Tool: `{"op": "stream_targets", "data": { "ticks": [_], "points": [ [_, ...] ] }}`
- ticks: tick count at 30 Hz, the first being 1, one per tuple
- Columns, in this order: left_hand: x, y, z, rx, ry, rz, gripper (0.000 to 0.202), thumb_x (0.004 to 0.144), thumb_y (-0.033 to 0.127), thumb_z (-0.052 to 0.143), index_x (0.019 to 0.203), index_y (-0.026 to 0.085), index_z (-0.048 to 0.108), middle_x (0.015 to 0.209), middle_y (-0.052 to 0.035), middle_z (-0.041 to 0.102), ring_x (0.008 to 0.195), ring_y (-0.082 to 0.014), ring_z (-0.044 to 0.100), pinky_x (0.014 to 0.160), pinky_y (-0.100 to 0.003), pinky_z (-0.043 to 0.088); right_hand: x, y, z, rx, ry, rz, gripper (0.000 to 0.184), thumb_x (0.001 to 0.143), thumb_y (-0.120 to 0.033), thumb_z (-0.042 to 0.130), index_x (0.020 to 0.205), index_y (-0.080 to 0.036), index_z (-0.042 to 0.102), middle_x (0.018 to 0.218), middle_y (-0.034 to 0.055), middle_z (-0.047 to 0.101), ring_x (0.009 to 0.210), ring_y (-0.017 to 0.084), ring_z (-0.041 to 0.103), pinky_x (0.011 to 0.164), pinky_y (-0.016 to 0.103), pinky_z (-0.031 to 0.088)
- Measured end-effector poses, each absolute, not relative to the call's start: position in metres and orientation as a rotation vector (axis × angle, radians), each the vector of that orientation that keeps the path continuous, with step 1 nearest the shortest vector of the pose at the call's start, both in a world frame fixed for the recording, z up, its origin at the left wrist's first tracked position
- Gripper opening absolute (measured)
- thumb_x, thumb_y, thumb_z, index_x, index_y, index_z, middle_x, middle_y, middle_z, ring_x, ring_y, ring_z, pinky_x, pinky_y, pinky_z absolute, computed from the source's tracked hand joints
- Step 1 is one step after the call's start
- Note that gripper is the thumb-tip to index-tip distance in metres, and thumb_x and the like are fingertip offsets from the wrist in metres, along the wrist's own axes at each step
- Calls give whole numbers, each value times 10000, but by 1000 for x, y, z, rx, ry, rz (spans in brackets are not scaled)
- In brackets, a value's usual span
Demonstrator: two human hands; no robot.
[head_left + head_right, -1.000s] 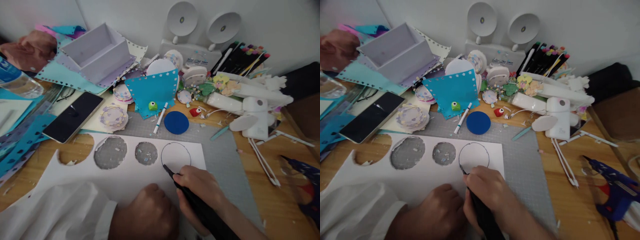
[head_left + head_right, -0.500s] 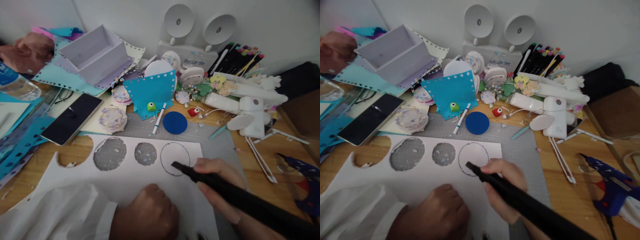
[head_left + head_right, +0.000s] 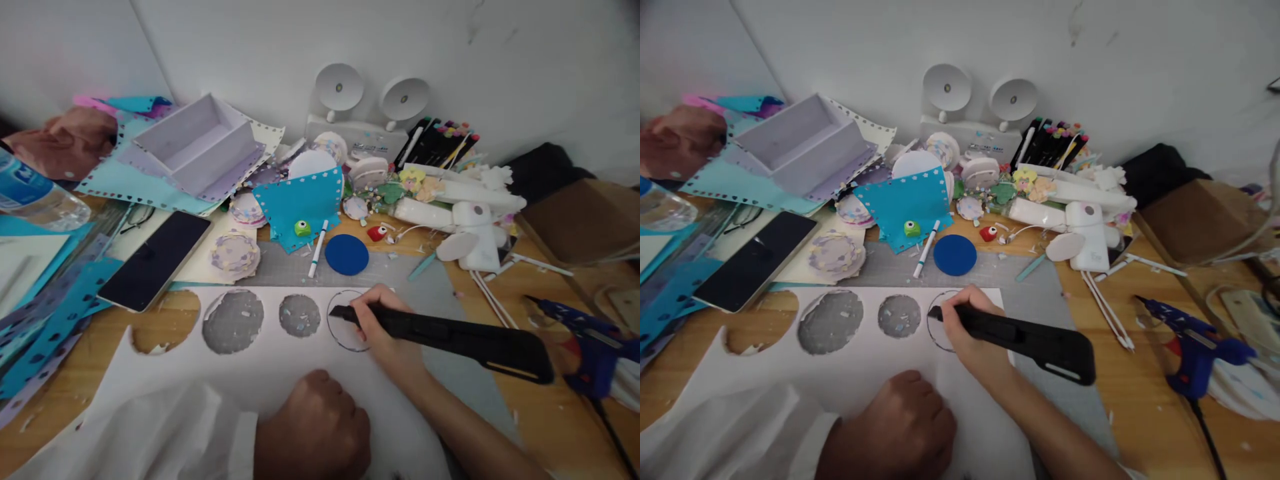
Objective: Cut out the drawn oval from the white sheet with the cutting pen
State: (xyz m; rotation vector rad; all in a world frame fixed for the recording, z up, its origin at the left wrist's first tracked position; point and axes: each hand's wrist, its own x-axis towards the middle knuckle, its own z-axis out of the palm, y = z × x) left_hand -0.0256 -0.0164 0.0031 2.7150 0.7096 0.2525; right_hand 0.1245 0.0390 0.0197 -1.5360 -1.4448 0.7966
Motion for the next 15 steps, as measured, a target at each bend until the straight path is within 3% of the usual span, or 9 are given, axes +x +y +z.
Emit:
{"op": "stream_targets", "data": {
  "ticks": [5,15],
  "points": [
    [-26,-17,0,2729,700,309,204,824,245,636,656,182,540,598,0,606,503,-164,528,491,-306,316,116,34,16,-1675,-1409,668,222,817,-404,583,693,-220,599,518,-29,586,463,129,536,452,230,405],
    [-25,-17,0,2732,697,318,217,847,241,601,644,187,545,574,7,608,467,-166,520,464,-325,315,111,33,23,-1660,-1470,723,159,815,-325,607,689,-228,596,476,-39,577,395,114,505,389,212,385]
  ]
}}
